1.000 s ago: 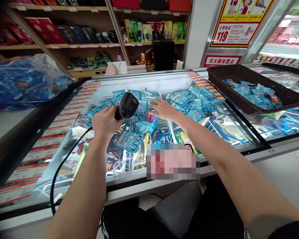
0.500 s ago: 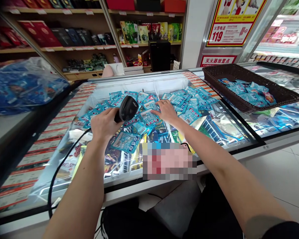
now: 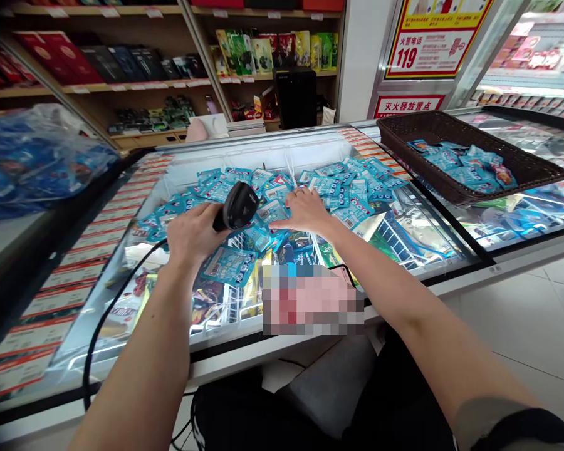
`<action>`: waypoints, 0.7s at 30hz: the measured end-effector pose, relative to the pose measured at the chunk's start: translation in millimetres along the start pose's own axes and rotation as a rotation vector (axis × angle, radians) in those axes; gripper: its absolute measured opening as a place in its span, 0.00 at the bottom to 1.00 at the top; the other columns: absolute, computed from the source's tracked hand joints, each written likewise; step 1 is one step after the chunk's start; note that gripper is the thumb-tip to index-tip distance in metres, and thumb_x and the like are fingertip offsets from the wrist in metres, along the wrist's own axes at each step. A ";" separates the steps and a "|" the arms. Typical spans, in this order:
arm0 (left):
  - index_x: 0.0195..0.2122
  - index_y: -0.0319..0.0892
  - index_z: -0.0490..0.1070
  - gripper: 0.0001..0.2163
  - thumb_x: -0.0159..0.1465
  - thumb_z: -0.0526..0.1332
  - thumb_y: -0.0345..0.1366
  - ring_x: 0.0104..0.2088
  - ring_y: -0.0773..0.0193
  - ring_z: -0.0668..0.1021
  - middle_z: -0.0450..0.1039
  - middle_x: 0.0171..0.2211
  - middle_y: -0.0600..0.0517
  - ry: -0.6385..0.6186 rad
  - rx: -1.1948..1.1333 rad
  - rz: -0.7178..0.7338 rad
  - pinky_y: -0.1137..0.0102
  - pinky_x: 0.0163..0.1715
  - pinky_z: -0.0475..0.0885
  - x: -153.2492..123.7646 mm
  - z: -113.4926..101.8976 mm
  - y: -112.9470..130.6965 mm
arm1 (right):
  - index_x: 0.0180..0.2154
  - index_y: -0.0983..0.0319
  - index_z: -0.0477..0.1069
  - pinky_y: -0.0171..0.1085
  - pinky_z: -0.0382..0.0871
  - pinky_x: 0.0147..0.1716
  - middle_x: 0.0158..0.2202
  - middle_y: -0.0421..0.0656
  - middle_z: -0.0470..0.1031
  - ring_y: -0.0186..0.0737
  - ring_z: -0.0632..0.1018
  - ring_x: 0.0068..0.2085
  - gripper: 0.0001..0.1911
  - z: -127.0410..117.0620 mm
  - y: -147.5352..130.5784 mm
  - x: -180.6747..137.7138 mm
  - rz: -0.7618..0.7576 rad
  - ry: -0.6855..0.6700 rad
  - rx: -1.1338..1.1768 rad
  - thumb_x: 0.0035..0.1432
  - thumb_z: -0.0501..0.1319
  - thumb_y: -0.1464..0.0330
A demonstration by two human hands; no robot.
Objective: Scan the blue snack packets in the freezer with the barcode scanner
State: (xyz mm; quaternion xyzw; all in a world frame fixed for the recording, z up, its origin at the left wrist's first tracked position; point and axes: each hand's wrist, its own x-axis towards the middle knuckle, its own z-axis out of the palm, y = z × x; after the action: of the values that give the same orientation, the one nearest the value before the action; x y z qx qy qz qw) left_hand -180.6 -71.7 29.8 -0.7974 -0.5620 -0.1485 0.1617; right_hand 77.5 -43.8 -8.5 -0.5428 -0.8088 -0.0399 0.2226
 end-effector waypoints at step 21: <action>0.50 0.47 0.71 0.18 0.60 0.56 0.43 0.43 0.53 0.77 0.76 0.42 0.48 -0.040 -0.028 0.148 0.66 0.31 0.63 2.9 1.6 16.9 | 0.56 0.60 0.58 0.42 0.69 0.45 0.52 0.46 0.72 0.46 0.73 0.51 0.20 -9.5 51.0 4.3 0.091 0.205 0.340 0.64 0.48 0.62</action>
State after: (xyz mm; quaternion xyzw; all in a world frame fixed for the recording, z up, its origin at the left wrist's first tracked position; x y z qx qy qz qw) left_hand -163.6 -73.8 28.1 -0.8417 -0.5027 -0.1281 0.1499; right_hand 124.8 -22.2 -7.3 -0.5264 -0.7517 0.0524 0.3938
